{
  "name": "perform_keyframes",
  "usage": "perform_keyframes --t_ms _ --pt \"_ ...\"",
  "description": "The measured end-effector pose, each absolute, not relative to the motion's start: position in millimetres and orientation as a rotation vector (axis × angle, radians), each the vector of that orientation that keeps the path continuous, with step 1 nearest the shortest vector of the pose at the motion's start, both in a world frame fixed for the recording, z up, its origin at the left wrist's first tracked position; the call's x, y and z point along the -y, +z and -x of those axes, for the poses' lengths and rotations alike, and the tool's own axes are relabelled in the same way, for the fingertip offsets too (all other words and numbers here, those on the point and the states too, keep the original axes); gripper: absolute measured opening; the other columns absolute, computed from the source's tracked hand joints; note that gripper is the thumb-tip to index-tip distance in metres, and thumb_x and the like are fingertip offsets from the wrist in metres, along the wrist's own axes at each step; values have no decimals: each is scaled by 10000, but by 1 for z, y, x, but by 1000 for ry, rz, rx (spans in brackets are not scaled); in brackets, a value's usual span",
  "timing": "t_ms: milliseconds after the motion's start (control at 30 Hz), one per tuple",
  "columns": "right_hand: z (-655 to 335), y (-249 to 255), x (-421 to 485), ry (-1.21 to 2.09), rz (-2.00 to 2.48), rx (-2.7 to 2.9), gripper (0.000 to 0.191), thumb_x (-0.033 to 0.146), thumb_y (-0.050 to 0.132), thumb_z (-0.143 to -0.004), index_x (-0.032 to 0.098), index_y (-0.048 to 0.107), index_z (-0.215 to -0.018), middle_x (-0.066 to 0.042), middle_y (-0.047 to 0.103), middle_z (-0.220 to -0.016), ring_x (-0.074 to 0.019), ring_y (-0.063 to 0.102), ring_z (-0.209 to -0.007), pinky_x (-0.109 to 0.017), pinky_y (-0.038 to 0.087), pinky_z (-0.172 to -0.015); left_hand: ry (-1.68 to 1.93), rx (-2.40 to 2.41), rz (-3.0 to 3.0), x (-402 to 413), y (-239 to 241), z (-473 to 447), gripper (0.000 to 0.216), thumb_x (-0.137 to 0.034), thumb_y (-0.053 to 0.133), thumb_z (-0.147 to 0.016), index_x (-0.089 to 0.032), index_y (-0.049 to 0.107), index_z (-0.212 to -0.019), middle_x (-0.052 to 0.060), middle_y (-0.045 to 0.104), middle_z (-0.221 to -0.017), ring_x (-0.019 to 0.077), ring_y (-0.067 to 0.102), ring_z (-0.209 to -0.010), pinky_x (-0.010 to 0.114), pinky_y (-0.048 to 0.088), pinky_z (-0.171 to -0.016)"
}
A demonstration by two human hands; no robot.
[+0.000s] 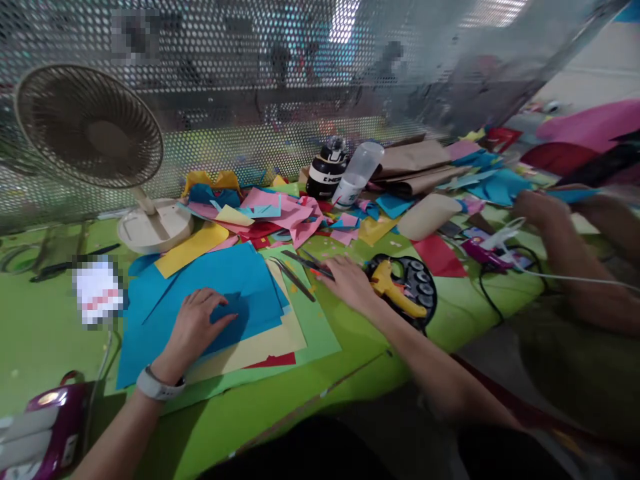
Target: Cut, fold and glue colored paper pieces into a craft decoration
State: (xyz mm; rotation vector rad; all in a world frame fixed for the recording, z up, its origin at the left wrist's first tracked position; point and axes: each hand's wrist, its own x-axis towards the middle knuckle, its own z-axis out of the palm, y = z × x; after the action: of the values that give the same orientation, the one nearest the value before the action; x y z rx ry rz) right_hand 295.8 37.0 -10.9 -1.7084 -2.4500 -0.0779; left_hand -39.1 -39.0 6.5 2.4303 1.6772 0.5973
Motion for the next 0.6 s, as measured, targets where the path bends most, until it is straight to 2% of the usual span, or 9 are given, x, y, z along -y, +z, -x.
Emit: perform_keyframes --t_ms 133,267,333,467,600 --pt "-302 -10 -38 -36 1637 2407 211 300 501 -928 162 621 -1031 -111 638 -981 -260 592 -941 -364 464 -808 660 -1598 -2372 41 10 48 241 -424 532 -888 -207 628 -846 54 680 -863 220 621 -835 366 461 -759" --pt "-304 -7 -34 -40 1517 2246 240 316 477 -942 194 591 -1115 -104 630 -1047 -267 572 -1011 -376 465 -822 730 -1598 -2239 40 11 59 239 -435 538 -879 -216 627 -852 44 684 -873 207 632 -851 347 484 -769" --pt "-297 -8 -29 -41 1422 2298 234 300 473 -948 200 584 -1127 -106 642 -1074 -266 577 -1015 -380 459 -816 720 -1592 -2175 39 10 61 239 -447 546 -868 -225 629 -841 38 687 -870 205 635 -855 346 494 -775" --pt "-280 -12 -19 -83 1267 2491 188 246 503 -941 180 605 -1084 -93 695 -1002 -252 617 -911 -390 424 -797 682 -1585 -2093 37 5 62 222 -444 560 -854 -235 630 -822 37 695 -885 207 637 -877 358 502 -804" --pt "-276 -11 -13 -48 1154 2601 193 231 506 -944 184 614 -1098 -88 701 -1023 -236 618 -928 -384 402 -827 670 -1598 -2074 35 1 63 223 -440 562 -851 -231 619 -796 34 690 -859 199 639 -855 358 509 -800"
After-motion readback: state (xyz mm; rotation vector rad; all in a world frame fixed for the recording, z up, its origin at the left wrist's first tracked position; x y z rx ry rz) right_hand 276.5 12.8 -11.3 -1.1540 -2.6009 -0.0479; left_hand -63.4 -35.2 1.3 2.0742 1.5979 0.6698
